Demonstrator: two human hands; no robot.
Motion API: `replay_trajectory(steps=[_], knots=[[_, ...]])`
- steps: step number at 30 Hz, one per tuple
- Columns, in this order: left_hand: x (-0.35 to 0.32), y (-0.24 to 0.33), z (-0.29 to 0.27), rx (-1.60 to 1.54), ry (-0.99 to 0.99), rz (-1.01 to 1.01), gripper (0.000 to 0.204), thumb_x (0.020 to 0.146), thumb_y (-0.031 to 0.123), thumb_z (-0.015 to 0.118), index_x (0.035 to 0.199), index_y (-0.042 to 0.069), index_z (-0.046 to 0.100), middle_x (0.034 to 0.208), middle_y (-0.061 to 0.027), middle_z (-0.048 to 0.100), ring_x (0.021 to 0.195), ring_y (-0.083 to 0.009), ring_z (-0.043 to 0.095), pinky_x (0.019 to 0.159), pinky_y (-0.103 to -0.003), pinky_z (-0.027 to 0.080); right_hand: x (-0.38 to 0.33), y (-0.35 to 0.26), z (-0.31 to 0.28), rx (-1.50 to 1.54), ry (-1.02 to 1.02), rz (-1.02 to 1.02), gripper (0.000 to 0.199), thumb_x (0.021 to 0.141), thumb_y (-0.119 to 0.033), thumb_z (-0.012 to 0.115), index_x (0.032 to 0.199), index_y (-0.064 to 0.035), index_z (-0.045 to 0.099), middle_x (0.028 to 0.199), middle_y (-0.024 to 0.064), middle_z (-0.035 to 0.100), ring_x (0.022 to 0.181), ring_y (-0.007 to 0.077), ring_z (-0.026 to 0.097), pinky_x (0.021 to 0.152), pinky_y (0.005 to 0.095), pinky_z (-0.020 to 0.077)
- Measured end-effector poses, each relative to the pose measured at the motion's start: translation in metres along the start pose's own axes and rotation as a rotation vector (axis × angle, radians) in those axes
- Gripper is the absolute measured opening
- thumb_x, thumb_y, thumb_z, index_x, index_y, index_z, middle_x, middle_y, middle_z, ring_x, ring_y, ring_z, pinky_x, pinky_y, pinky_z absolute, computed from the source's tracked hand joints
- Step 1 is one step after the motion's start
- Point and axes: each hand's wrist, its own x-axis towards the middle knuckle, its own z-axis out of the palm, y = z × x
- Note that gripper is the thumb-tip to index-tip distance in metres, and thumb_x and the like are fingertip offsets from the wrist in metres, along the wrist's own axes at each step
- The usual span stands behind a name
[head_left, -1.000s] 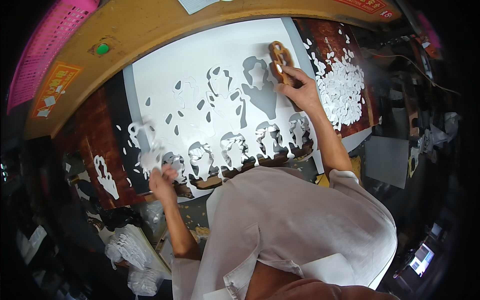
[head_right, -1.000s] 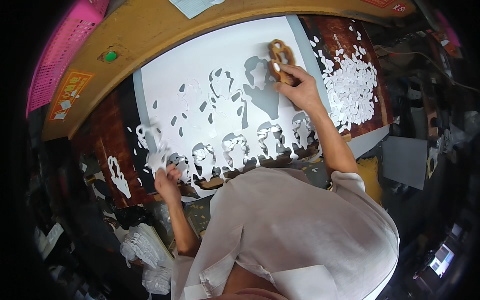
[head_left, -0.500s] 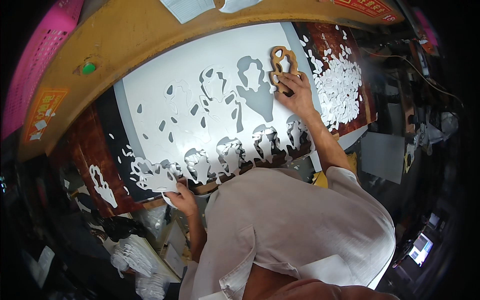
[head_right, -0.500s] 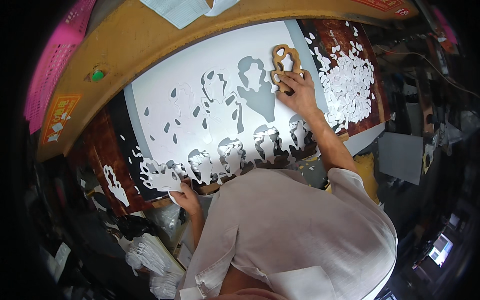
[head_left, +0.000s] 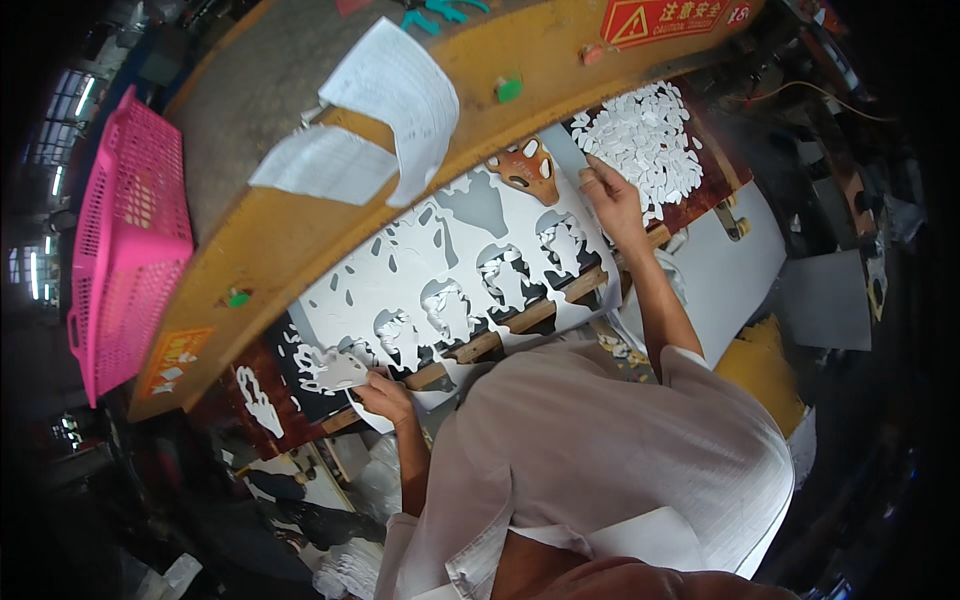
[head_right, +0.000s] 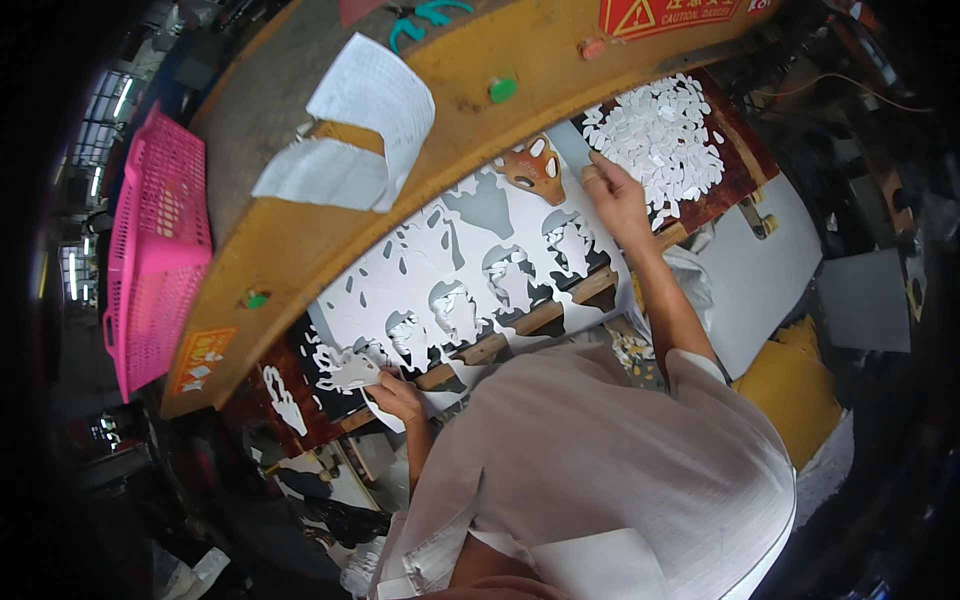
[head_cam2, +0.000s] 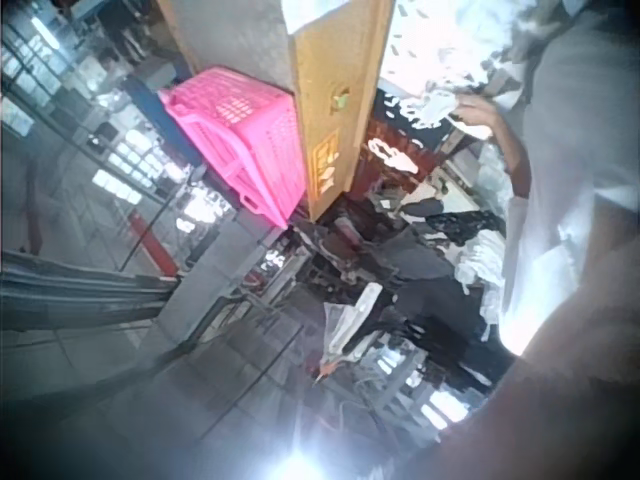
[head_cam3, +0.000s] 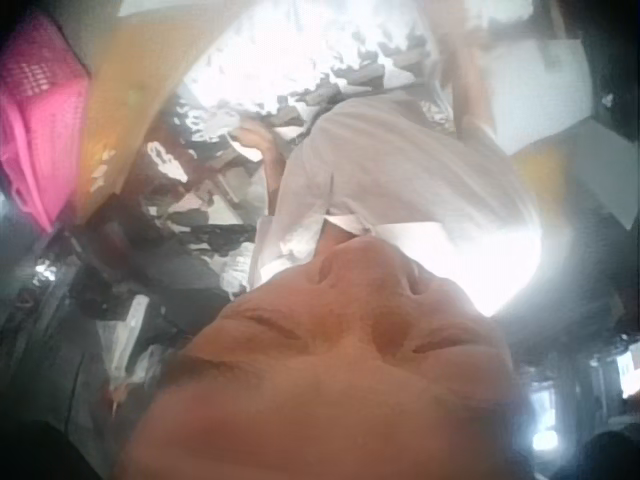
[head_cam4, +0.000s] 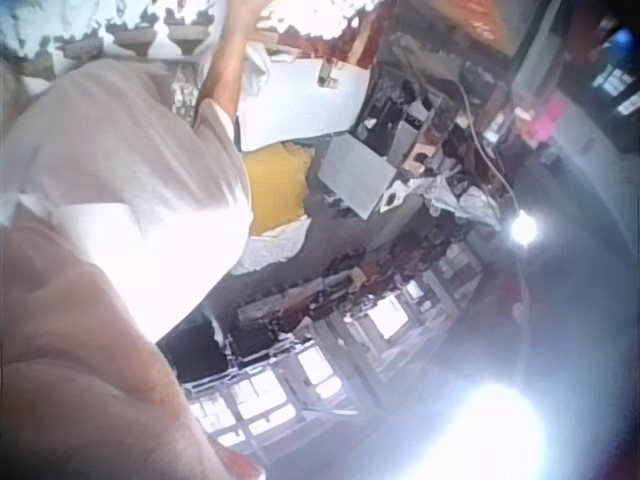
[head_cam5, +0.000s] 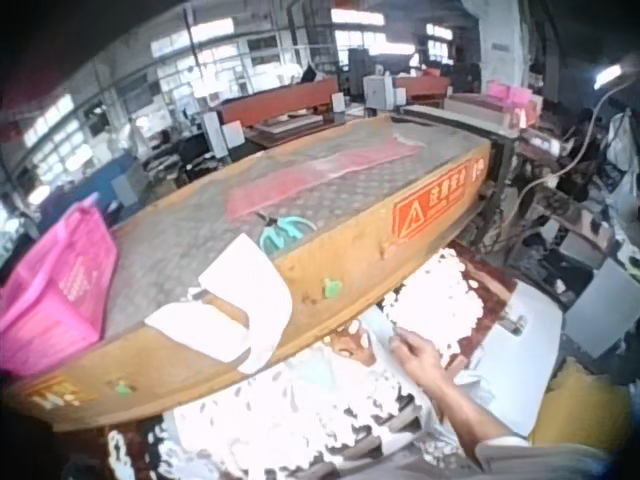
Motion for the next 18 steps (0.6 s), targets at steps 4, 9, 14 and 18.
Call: replay_trajectory(steps=[4, 9, 14, 18], knots=[[-0.002, -0.017, 0.001, -0.242, -0.022, 0.088, 0.020, 0.102, 0.019, 0.047, 0.100, 0.000, 0.050, 0.084, -0.0077, 0.062, 0.077, -0.0204, 0.057, 0.076, -0.036, 0.050, -0.035, -0.051, 0.019, -0.118, 0.034, -0.315, 0.059, 0.102, -0.016, 0.068, 0.155, 0.0041, 0.048, 0.122, 0.0171, 0.072, 0.101, 0.0238, 0.071, 0.093, 0.0348, 0.0560], [0.000, -0.027, -0.003, -0.124, 0.039, 0.061, 0.026, 0.103, 0.022, 0.050, 0.097, -0.003, 0.049, 0.085, -0.0121, 0.061, 0.079, -0.0236, 0.057, 0.079, -0.040, 0.050, -0.068, -0.079, 0.038, -0.345, -0.099, -0.495, 0.071, 0.101, -0.021, 0.067, 0.161, 0.0019, 0.037, 0.124, 0.0243, 0.070, 0.108, 0.0412, 0.068, 0.097, 0.0471, 0.0542], [0.000, -0.022, -0.013, 0.176, 0.087, 0.226, 0.033, 0.101, 0.025, 0.049, 0.100, -0.007, 0.056, 0.090, -0.0268, 0.071, 0.086, -0.0440, 0.067, 0.083, -0.052, 0.052, -0.108, -0.028, 0.006, -0.449, -0.149, -0.487, 0.046, 0.098, -0.020, 0.069, 0.139, -0.0022, 0.064, 0.110, 0.0180, 0.072, 0.108, 0.0390, 0.066, 0.098, 0.0499, 0.0506], [-0.001, -0.012, -0.019, 0.105, 0.041, 0.203, 0.033, 0.102, 0.027, 0.050, 0.100, -0.005, 0.057, 0.082, -0.0228, 0.072, 0.077, -0.0435, 0.069, 0.079, -0.053, 0.052, -0.120, 0.011, 0.000, -0.629, -0.259, -0.807, 0.011, 0.090, -0.024, 0.074, 0.089, -0.0135, 0.077, 0.097, 0.0059, 0.071, 0.098, 0.0308, 0.065, 0.098, 0.0452, 0.0464]])
